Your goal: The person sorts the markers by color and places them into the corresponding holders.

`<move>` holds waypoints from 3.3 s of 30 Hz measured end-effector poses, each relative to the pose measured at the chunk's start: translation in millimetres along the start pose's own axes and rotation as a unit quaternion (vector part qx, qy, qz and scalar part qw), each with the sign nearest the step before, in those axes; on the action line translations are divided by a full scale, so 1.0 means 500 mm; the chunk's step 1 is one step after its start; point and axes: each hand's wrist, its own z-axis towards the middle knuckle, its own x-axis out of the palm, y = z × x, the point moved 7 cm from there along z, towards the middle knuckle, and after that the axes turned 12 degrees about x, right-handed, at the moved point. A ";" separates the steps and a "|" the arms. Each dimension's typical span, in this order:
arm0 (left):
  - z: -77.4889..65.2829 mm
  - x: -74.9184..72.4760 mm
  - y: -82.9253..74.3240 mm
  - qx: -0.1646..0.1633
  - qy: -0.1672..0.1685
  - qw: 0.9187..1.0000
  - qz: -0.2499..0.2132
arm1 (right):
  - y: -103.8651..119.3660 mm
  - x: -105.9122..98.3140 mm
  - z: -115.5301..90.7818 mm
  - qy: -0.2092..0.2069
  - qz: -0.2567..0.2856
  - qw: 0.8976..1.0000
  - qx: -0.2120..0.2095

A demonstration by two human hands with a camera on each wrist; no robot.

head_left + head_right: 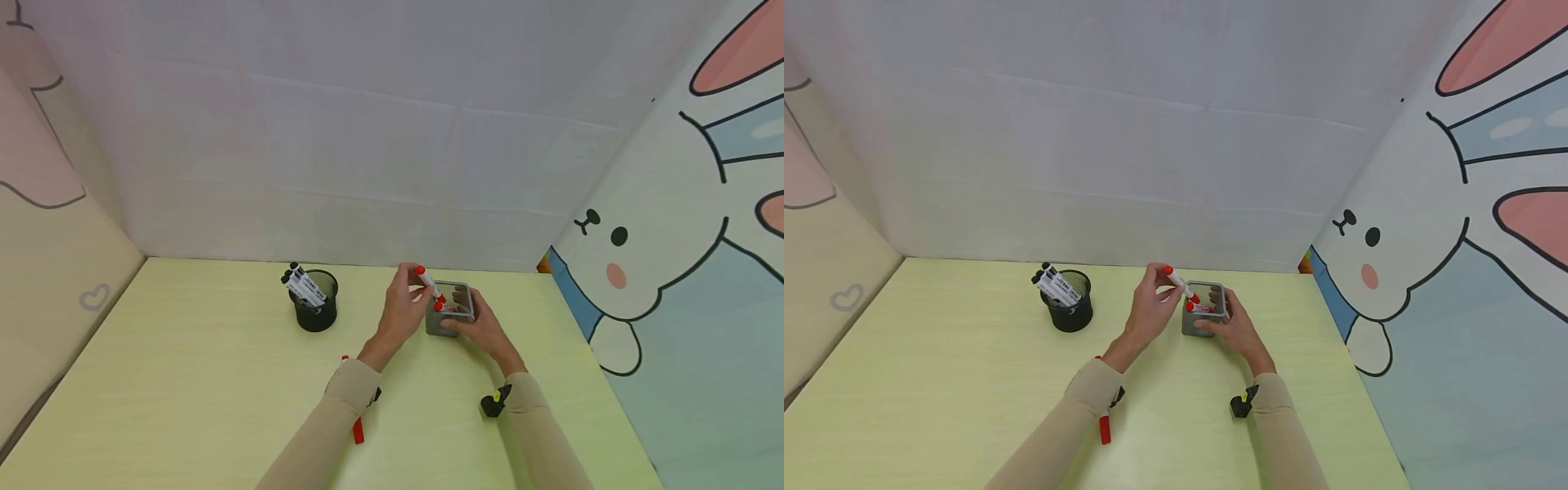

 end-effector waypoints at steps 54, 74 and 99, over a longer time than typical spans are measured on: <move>-0.032 0.015 0.014 -0.056 0.052 0.996 0.052 | -0.001 0.002 -0.003 0.010 0.030 0.999 -0.005; -0.062 -0.025 0.013 -0.085 0.057 0.993 0.062 | 0.055 0.009 -0.032 0.019 0.039 0.999 0.013; -0.122 -0.055 -0.039 -0.067 0.117 0.985 0.109 | -0.001 -0.001 -0.005 0.003 0.021 1.000 0.007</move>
